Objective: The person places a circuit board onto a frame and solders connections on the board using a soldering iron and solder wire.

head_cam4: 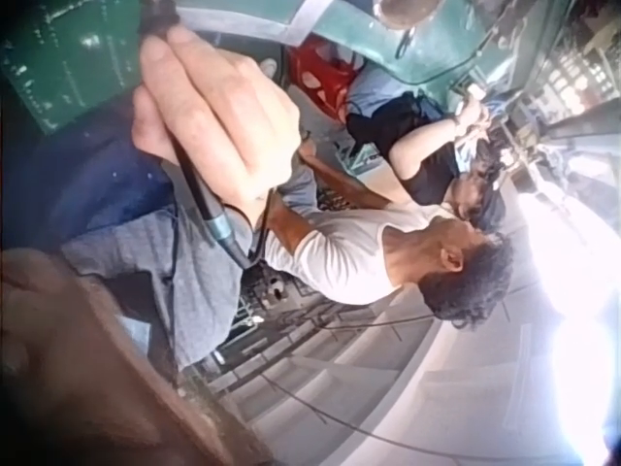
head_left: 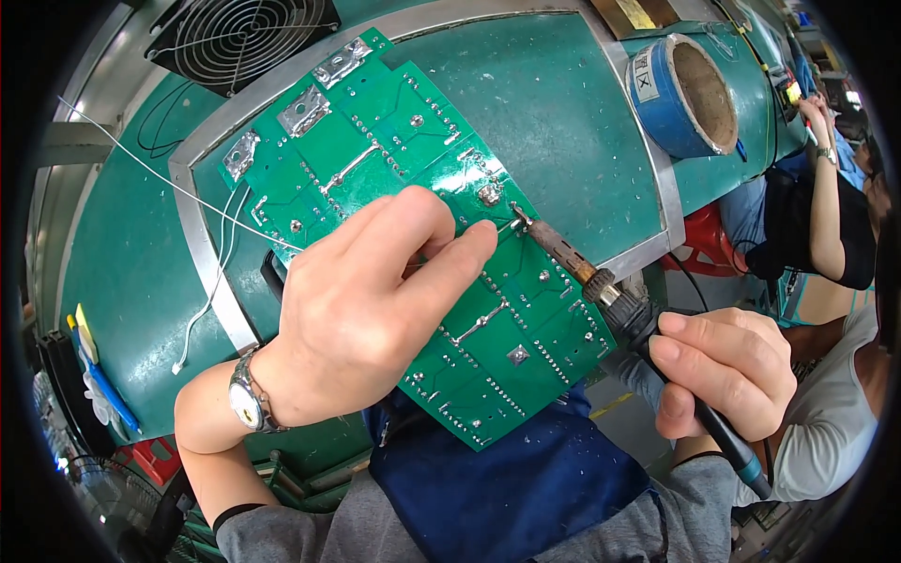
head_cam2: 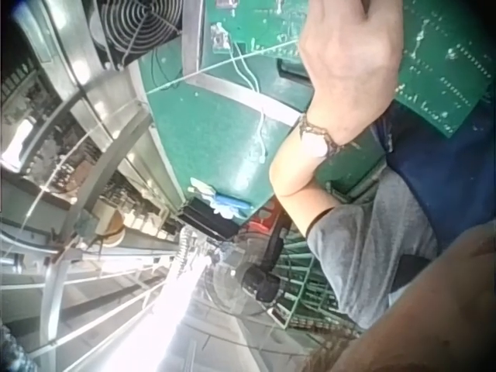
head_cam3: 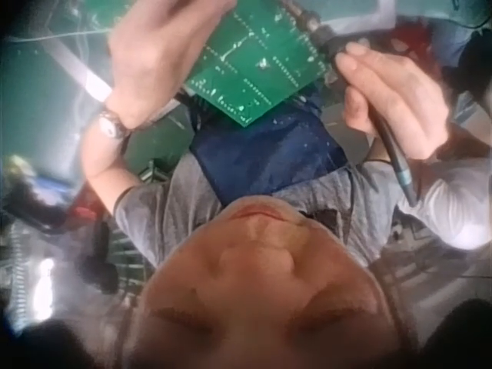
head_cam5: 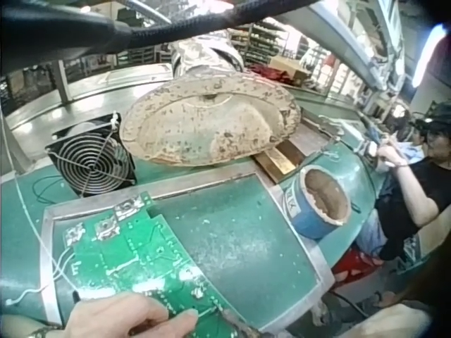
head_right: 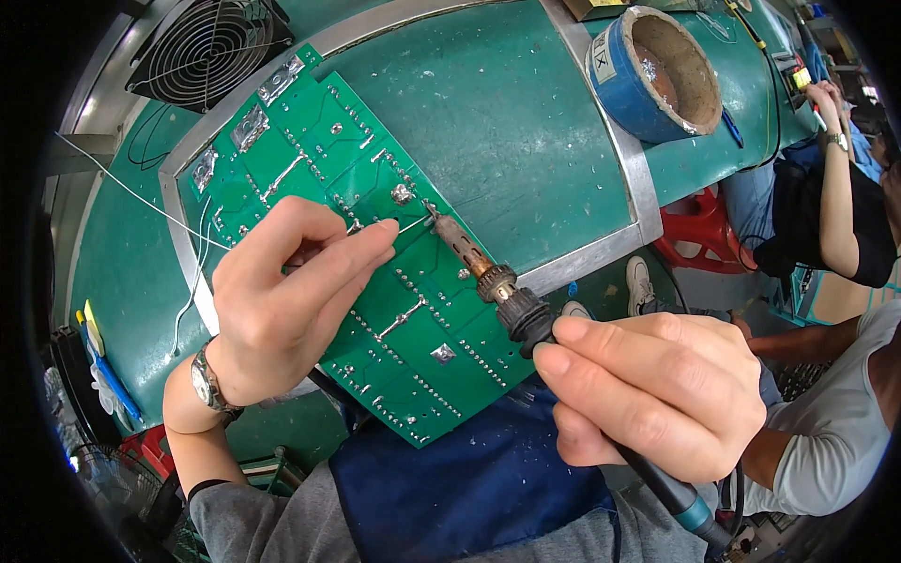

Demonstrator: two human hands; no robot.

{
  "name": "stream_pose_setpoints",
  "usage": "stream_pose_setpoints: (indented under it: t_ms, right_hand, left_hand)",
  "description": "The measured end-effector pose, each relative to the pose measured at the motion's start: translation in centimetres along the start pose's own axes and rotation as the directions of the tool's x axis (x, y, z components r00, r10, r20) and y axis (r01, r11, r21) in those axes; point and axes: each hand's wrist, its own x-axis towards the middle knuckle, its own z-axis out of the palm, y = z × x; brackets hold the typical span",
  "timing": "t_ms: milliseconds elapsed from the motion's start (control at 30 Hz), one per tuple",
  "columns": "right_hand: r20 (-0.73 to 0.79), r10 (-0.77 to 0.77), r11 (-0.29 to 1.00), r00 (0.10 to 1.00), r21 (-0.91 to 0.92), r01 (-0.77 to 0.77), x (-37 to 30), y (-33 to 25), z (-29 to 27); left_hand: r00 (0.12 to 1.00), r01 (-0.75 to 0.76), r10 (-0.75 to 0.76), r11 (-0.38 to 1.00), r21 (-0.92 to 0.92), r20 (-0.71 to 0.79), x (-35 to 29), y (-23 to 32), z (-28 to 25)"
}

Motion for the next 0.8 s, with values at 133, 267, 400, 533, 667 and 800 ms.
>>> stream_pose_setpoints:
  t_ms: [133,267,400,533,667,800]
  right_hand:
    - [-0.013,0.01,1.0,1.0,0.004,-0.01,0.1,-0.1,0.0]
    - [-0.025,0.018,1.0,1.0,0.004,-0.018,-0.2,0.0,-0.1]
    - [0.004,0.074,0.997,0.997,-0.015,-0.074,-1.1,-0.8,-1.6]
    - [-0.036,0.103,0.995,0.994,-0.013,-0.104,-1.9,-1.2,-1.4]
    - [-0.045,0.07,0.998,0.997,-0.004,-0.07,-1.7,-0.7,-0.6]
    - [-0.035,0.043,0.999,0.998,-0.005,-0.044,-1.4,-0.7,-0.6]
  left_hand:
    - [1.0,-0.016,0.016,1.0,-0.013,-0.012,0.0,-0.1,0.6]
    - [1.0,-0.01,0.01,1.0,-0.01,-0.025,0.1,0.0,0.6]
    - [0.999,-0.047,0.049,0.997,0.063,-0.023,0.1,0.7,-0.2]
    - [0.997,-0.071,0.071,0.997,0.025,-0.009,0.1,1.3,0.3]
    - [0.999,-0.049,0.049,0.999,-0.004,-0.009,-0.2,0.9,0.8]
    - [0.998,-0.062,0.062,0.998,-0.01,-0.016,0.1,0.8,1.1]
